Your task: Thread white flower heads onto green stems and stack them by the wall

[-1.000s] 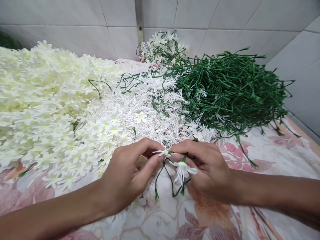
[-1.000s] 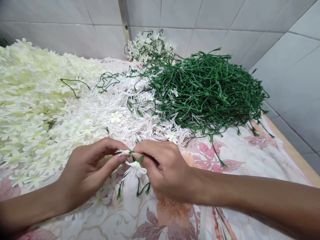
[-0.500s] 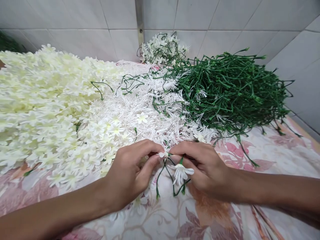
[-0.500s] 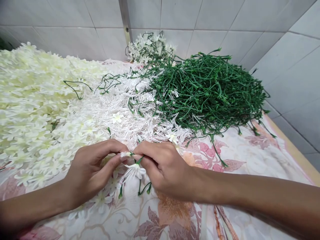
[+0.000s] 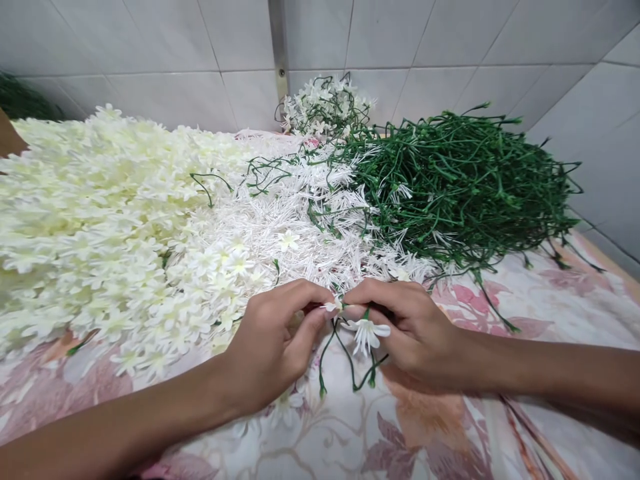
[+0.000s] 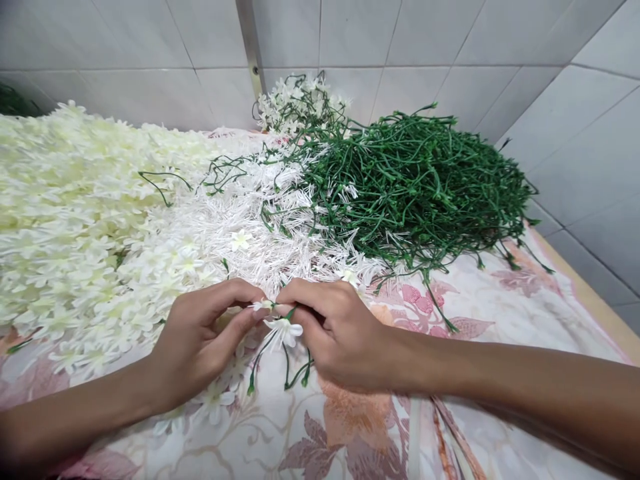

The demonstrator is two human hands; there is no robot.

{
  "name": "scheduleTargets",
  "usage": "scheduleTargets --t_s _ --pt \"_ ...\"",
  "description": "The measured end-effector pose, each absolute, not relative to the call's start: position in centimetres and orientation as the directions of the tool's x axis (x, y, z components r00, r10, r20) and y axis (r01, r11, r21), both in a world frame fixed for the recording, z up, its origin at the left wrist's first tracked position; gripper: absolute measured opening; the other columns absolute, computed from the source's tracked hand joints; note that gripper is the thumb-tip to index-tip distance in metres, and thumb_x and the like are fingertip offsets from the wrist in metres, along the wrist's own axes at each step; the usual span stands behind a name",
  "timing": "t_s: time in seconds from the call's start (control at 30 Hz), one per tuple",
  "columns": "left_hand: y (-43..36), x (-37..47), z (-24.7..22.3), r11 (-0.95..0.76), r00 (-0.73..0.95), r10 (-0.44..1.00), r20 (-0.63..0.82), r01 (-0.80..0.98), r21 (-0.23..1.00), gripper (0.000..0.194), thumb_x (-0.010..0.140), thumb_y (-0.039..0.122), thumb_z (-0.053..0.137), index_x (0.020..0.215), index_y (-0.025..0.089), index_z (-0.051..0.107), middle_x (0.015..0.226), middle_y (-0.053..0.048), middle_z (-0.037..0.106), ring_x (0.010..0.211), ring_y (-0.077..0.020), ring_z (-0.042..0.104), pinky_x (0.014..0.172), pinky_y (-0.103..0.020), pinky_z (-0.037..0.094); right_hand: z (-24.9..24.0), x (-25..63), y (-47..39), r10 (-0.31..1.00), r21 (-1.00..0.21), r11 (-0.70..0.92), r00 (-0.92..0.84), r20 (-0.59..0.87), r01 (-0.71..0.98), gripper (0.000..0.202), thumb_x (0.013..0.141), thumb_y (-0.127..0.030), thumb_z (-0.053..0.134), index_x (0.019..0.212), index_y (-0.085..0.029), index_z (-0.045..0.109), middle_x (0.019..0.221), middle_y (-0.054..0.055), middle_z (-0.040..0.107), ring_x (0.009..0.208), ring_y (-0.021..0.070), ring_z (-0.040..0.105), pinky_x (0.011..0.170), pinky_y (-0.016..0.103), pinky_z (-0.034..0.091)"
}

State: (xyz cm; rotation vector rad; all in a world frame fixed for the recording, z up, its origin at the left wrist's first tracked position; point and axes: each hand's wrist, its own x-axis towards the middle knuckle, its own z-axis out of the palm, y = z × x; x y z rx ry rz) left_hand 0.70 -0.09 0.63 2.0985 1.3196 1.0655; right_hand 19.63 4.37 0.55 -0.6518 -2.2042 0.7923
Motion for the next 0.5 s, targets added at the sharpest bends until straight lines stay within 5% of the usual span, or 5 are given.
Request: scheduleTargets --t_s 0.5 --pt "0.07 0.94 0.79 -0.414 0.252 0.910 0.330 0.504 0.757 0.011 0.086 0.011 0.055 0.081 0.018 0.063 0.073 0.001 0.068 0.063 -0.0115 0.061 0.061 -0.021 0.047 0.38 19.96 4.31 0.687 -0.750 0.619 -0.625 0.372 0.233 0.024 0.073 -0.002 0.041 0.077 -0.020 0.057 0.067 -0.001 0.060 0.059 0.0125 0.053 0.056 0.022 0.042"
